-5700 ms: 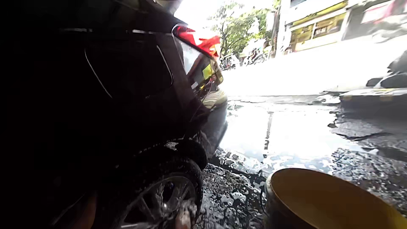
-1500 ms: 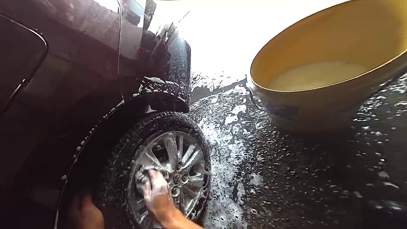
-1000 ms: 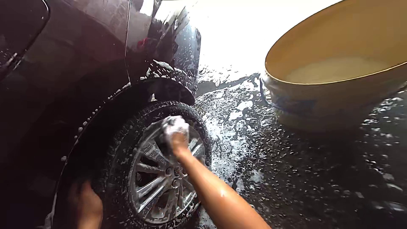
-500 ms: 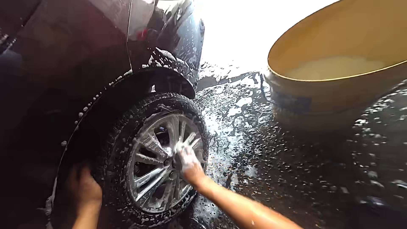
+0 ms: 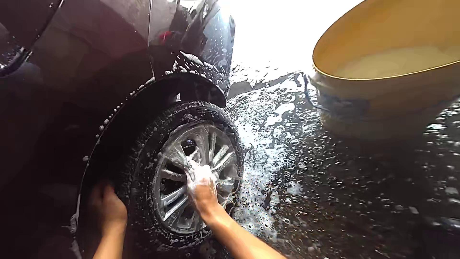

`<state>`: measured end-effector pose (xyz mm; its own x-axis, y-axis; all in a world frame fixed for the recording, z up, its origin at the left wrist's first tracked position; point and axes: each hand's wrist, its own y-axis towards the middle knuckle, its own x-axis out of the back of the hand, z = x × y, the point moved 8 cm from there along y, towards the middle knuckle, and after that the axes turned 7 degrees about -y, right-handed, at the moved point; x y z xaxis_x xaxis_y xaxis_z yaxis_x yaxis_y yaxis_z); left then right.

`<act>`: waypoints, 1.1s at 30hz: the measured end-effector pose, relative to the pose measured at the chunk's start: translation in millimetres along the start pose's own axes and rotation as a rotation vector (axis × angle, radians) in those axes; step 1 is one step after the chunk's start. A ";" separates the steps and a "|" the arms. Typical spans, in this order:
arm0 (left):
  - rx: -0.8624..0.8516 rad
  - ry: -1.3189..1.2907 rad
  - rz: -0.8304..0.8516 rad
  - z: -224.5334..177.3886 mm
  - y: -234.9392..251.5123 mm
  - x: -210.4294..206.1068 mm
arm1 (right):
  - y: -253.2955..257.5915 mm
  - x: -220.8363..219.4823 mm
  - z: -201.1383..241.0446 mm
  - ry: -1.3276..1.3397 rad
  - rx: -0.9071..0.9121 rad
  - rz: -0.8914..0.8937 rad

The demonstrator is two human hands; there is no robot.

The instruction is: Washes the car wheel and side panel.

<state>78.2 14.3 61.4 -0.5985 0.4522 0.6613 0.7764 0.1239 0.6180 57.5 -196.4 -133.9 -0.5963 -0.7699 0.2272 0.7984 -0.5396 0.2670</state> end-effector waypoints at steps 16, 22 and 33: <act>0.064 0.053 0.006 -8.5 -8.6 1.8 | 3.4 -21.7 36.9 0.610 -0.300 0.698; 0.033 0.057 0.025 -1.2 -5.9 2.2 | -47.5 -33.6 63.6 0.309 -0.086 0.314; 0.003 0.066 0.036 -7.5 -3.8 -0.4 | -42.3 -65.1 47.3 0.258 -0.076 0.423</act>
<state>74.0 7.0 62.0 -0.5819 0.3968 0.7099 0.7981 0.1109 0.5922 58.7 -107.3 -115.7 -0.1862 -0.9807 0.0589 0.9755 -0.1774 0.1302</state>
